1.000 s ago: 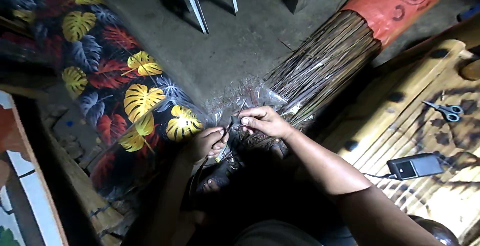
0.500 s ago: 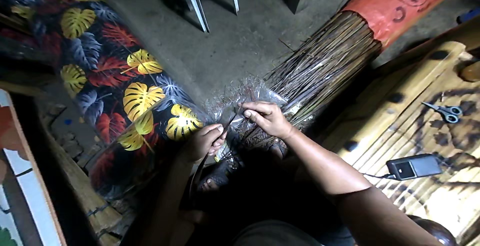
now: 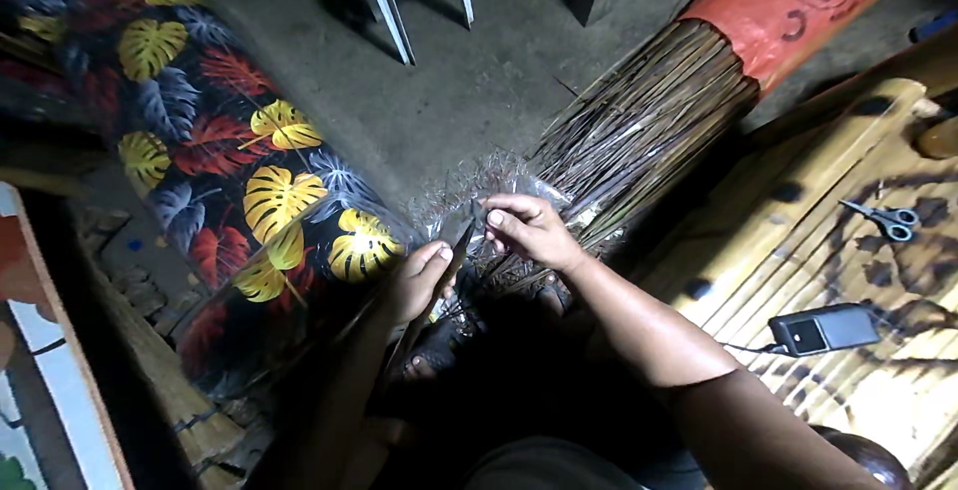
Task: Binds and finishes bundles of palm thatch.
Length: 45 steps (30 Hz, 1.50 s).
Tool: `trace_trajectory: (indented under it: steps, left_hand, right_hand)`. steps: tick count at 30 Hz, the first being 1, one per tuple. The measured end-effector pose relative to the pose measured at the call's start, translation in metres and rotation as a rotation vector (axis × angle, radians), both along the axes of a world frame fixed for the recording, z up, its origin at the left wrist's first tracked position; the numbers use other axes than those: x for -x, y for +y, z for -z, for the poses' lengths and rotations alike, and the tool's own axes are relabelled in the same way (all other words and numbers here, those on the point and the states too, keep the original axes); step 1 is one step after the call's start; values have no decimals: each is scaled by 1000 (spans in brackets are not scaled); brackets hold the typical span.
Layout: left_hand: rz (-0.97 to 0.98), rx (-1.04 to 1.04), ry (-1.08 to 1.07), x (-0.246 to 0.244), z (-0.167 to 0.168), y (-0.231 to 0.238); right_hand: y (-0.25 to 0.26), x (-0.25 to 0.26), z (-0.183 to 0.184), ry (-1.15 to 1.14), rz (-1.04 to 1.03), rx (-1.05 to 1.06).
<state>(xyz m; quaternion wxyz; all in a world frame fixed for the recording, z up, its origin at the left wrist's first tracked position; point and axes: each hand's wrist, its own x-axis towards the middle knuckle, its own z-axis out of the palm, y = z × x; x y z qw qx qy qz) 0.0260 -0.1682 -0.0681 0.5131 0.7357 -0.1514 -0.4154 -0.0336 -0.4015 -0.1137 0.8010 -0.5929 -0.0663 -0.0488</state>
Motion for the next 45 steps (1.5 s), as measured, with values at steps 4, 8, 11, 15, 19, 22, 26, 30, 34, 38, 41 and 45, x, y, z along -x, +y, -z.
trace_trajectory:
  steps: [4,8,11,15,19,22,26,30,34,38,41,45]
  left_hand:
    - [61,-63,-70,3,13,1]
    - [109,-140,-149,1,26,7]
    - [58,-138,-200,0,23,5]
    - [-10,-169,-239,-4,23,6]
    - [-12,-76,-128,-6,27,9]
    - [25,-41,-37,-6,22,10]
    - [35,-19,60,-7,15,13]
    - [48,-41,46,-8,15,16]
    - [29,-48,31,-7,13,15]
    - [15,-39,68,-7,10,12]
    - [9,-40,102,-8,7,12]
    - [17,-24,111,-6,3,11]
  right_hand:
    - [-11,-1,-4,-8,88,-77]
    - [-28,-11,-1,0,211,-201]
    - [-32,-10,-4,40,200,-167]
    - [-9,3,-7,47,123,11]
    - [13,4,3,-42,-7,220]
    - [13,2,10,-91,-41,282]
    - [-7,1,0,-94,58,300]
    - [-23,-7,2,-102,156,154]
    - [-13,-2,-3,14,73,66]
    - [14,4,7,56,-194,132]
    - [10,2,6,32,-171,162]
    - [-4,2,-1,24,-45,192]
